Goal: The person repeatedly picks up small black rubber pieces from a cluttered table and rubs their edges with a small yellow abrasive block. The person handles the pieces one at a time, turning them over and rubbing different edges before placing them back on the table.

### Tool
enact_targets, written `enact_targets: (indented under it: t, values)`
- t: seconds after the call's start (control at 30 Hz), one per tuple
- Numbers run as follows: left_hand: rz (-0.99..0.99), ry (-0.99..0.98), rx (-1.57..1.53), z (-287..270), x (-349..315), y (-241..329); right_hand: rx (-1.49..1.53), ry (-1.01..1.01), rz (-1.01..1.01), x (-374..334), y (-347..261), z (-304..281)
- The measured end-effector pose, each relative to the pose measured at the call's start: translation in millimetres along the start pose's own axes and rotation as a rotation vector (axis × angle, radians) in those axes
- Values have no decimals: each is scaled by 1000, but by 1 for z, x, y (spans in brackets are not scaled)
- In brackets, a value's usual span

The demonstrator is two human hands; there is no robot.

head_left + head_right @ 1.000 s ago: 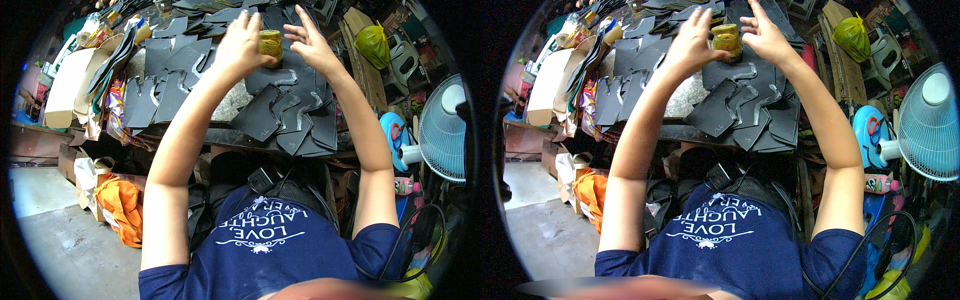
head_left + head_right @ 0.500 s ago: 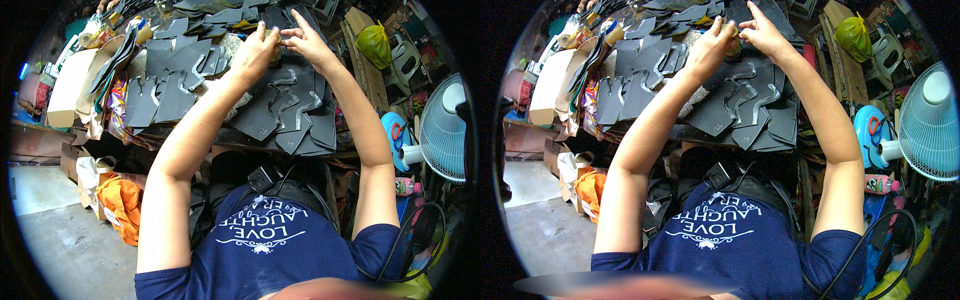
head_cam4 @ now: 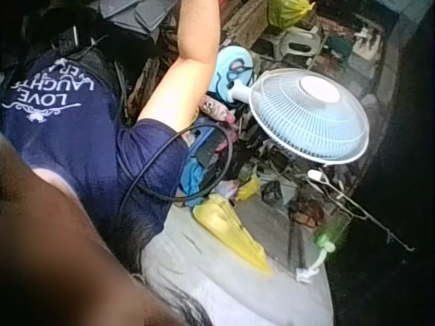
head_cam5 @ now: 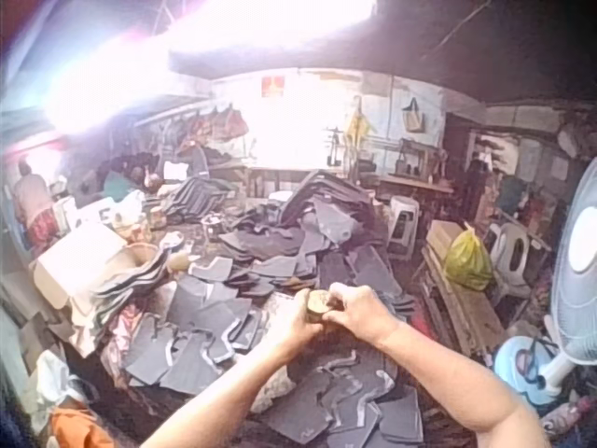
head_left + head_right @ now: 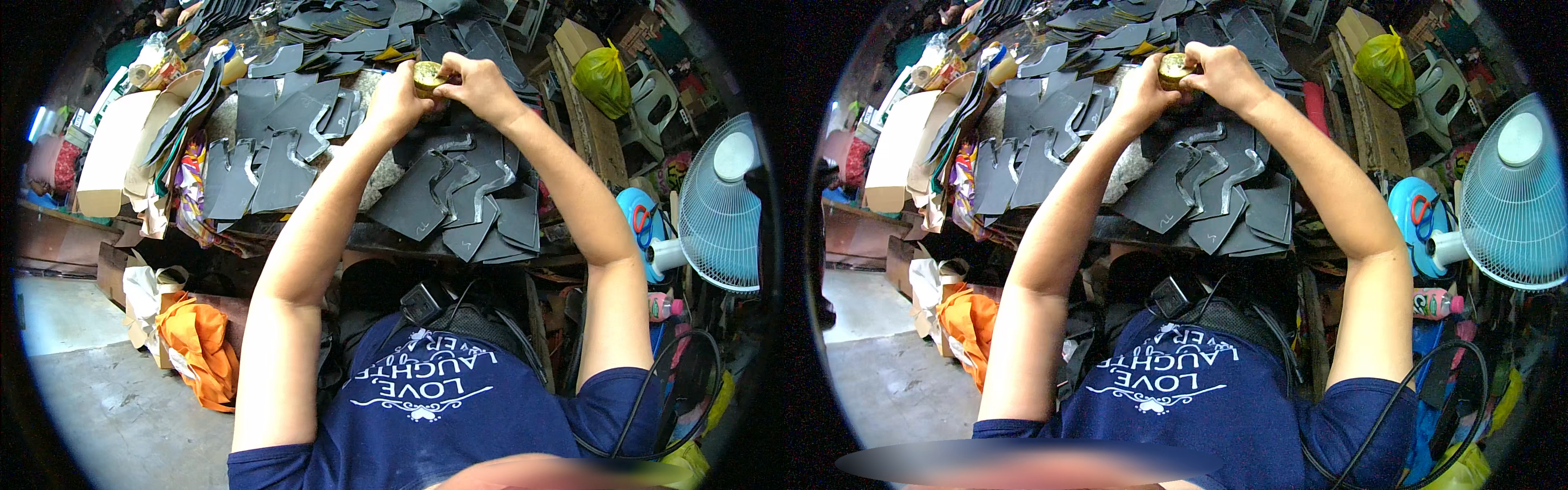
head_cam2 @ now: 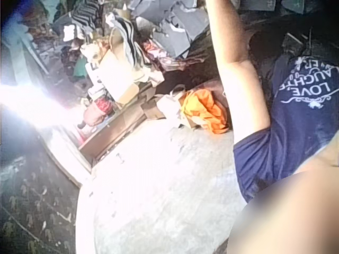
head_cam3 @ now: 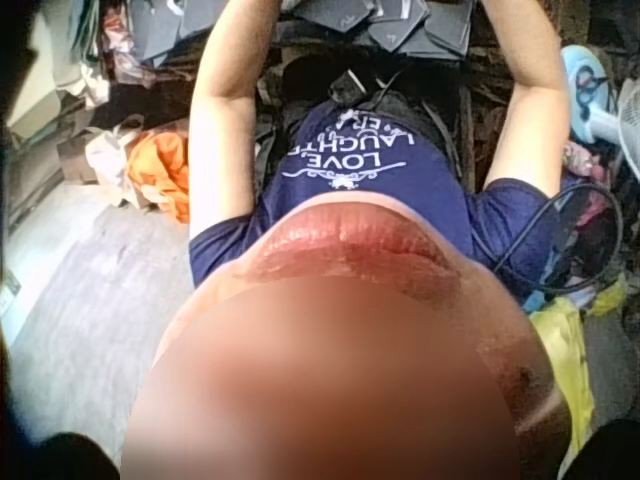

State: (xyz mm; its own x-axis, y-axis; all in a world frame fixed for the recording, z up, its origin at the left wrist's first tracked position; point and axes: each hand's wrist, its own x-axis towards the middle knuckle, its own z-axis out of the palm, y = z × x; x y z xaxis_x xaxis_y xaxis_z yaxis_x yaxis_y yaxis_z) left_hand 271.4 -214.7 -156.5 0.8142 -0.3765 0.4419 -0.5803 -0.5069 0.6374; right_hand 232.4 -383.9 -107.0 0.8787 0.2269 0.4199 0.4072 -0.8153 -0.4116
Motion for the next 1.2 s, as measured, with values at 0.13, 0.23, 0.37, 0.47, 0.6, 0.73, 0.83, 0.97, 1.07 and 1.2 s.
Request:
enact_targets:
  t: [0.13,0.23,0.37,0.47,0.6,0.73,0.83,0.97,1.07,1.2]
  values:
    - [-71,-61,-38,-3,2,1,-536,-283,-109,22,-21,-22]
    - [-71,-69,-74,-4,1,0,-959,-176,-432,23,-32,-17]
    - [-50,-3,-76,0,-1,-1,-1007,153,-597,3,-22,-5]
    - [-65,13,-67,3,0,-4,-683,131,-385,-18,1,0]
    - [-62,33,-41,4,1,-5,-373,60,-165,-27,27,6]
    - [-77,5,-33,3,-1,-3,-35,-82,41,-20,34,-4]
    - [-23,55,1,3,-3,-2,452,-109,85,-18,23,-18]
    - [-99,4,26,2,-2,-1,693,-131,220,-12,0,-15]
    - [-106,4,11,2,-2,-1,494,-177,463,-7,-8,-10]
    - [-100,-5,-3,2,-3,-1,770,-170,243,-2,0,-12]
